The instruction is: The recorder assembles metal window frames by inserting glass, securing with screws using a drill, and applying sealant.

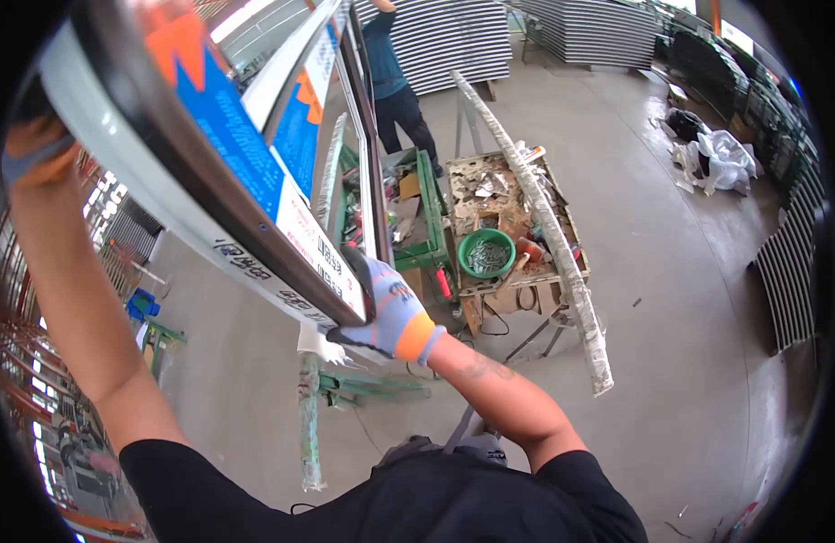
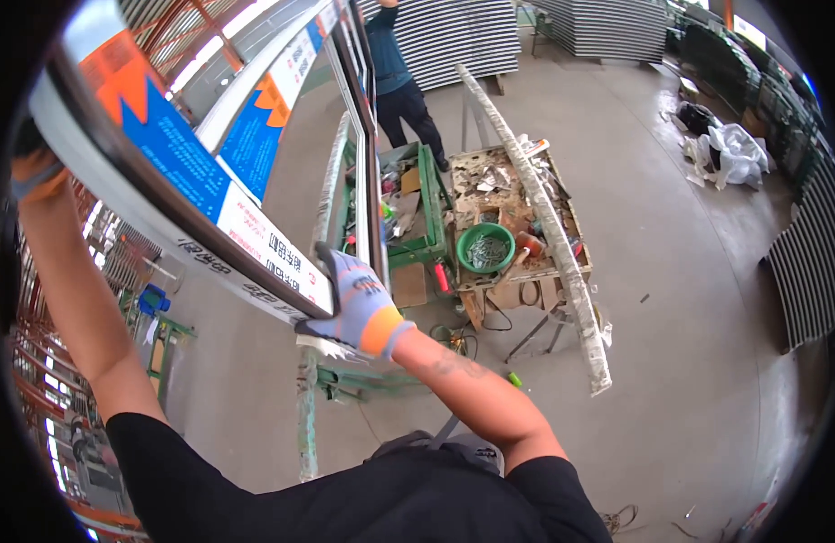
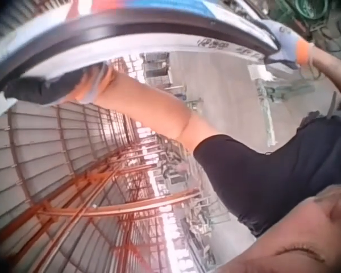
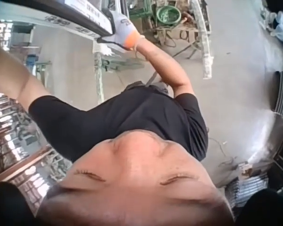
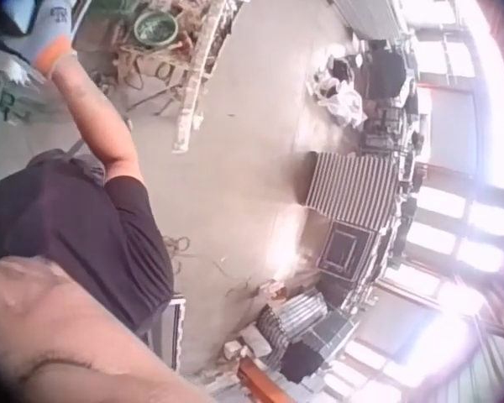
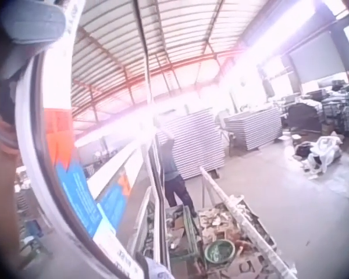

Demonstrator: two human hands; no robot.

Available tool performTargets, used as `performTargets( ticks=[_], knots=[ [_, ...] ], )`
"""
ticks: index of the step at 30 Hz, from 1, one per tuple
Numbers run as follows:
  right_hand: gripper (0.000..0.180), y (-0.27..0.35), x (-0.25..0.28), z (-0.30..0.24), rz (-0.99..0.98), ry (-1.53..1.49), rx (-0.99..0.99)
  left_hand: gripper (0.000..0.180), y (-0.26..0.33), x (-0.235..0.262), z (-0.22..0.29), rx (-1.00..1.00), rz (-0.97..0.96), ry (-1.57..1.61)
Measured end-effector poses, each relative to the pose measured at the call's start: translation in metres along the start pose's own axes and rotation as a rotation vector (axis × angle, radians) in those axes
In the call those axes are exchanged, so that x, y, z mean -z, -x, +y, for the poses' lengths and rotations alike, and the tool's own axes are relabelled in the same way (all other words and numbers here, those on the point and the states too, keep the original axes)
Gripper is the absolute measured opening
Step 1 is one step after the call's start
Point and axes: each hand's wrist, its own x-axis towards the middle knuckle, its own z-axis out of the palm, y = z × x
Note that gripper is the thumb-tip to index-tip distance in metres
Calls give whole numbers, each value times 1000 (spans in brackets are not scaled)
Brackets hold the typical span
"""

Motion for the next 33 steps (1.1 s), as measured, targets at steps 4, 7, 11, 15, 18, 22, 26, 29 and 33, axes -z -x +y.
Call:
performTargets(
  ticks=[4, 7, 11, 15, 18, 22, 26, 29, 33],
  knots=[
    [61, -6, 41, -14, -9, 123, -19, 46, -20, -88, 0, -48, 227, -88],
    [50, -8, 70, -33, -49, 260, 10, 48, 28, -113, 12, -57, 639, -295],
    [66, 7, 97, -9, -220, 522, 23, 51, 118, -162, -3, -84, 1199, -508],
    [58, 40, 109, 16, -287, 630, 29, 60, 194, -211, -31, -16, 1679, -178],
    [54, 55, 113, 27, -450, 722, -6, 64, 289, -276, -98, 127, 1679, -402],
    [54, 65, 124, 21, -613, 791, -85, 64, 395, -341, -168, 65, 1398, 447],
    [48, 89, 117, 48, -729, 929, -214, 68, 405, -450, -252, 191, 1564, 615],
    [45, 87, 110, 59, -865, 979, -289, 71, 429, -500, -290, 299, 1782, 908],
    [45, 97, 100, 80, -992, 1014, -395, 66, 392, -527, -318, 567, 1862, 1122]
  ],
)
